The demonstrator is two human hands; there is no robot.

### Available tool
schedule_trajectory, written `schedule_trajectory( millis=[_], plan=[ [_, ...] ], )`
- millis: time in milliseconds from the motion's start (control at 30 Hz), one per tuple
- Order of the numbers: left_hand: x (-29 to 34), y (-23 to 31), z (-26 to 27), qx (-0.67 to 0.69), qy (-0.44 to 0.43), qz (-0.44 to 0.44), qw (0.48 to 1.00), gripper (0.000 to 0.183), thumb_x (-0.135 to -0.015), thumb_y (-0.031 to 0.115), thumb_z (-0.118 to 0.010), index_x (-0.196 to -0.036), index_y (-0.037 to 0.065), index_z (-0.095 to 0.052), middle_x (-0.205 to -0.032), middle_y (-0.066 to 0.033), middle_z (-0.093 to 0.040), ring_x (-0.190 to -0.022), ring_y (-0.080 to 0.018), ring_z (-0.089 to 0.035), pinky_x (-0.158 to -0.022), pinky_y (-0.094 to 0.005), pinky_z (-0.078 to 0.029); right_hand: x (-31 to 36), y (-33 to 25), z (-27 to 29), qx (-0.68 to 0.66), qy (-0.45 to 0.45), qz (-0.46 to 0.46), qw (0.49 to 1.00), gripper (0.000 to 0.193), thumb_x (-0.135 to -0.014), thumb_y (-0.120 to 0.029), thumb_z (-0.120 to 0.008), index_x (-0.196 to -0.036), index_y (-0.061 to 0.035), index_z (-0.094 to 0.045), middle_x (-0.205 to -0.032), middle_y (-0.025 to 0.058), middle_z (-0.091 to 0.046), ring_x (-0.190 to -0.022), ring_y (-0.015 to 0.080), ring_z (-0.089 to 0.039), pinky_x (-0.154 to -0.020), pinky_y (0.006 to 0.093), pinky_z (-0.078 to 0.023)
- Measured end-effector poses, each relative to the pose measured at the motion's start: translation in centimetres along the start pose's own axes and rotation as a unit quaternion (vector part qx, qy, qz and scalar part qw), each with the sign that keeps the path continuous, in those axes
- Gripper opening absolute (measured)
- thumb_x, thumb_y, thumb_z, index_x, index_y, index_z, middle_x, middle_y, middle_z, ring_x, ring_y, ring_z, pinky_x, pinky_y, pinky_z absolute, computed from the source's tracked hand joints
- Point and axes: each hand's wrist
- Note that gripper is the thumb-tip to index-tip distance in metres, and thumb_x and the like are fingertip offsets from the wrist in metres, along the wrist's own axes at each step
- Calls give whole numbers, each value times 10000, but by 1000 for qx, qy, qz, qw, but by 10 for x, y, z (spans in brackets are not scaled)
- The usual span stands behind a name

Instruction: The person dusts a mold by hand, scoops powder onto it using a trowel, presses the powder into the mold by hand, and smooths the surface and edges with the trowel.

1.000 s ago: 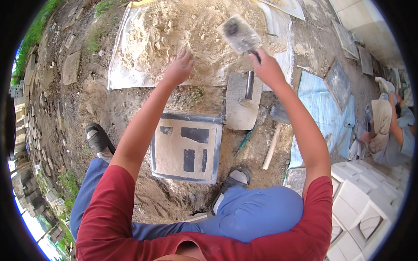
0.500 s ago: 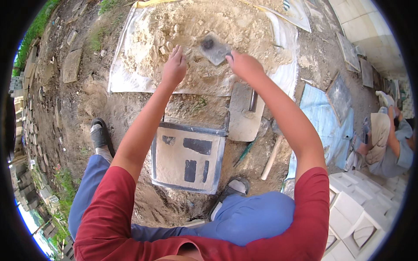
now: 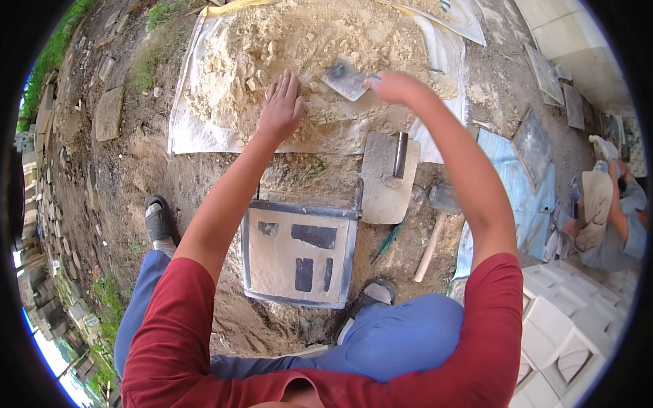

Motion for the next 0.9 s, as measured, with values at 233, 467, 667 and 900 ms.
schedule_trajectory(
  millis=[233,467,667,900],
  plan=[
    [-19,-7,14,-48,7,-124,991,430,-1047,282,-618,-1449,130,-596,-1542,-73,-581,-1499,-270,-467,-1299,-487,-282,62,5,-33,-18,19,-53,998,554,-1098,-481,-447,-1171,-3,-716,-1092,276,-744,-1051,457,-709,-939,532,-547],
    [-32,-10,25,-45,86,-143,985,231,-1007,300,-689,-1086,87,-646,-1274,-87,-707,-1355,-286,-600,-1240,-488,-381,5,-15,-24,-6,33,-60,998,579,-1085,-515,-468,-1174,-5,-728,-1124,233,-759,-1076,425,-721,-935,532,-561],
    [-20,-56,52,-6,144,-23,989,204,-1030,268,-646,-1102,78,-626,-1047,-95,-717,-1042,-306,-674,-1009,-464,-482,62,-12,-10,-17,54,-47,997,518,-1064,-508,-509,-1186,-58,-737,-1119,209,-766,-1068,405,-727,-946,514,-556],
    [-30,-19,30,-79,-24,-78,994,598,-1108,386,-515,-1604,64,-425,-1684,-106,-421,-1590,-265,-324,-1344,-431,-164,102,-12,-3,87,115,-137,980,426,-1042,-473,-591,-1168,-83,-704,-1036,191,-772,-994,385,-746,-835,519,-582]
  ],
)
Point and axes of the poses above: each hand's wrist, its own x-axis away from the middle knuckle, its own z-axis out of the back of the hand, y = z × x
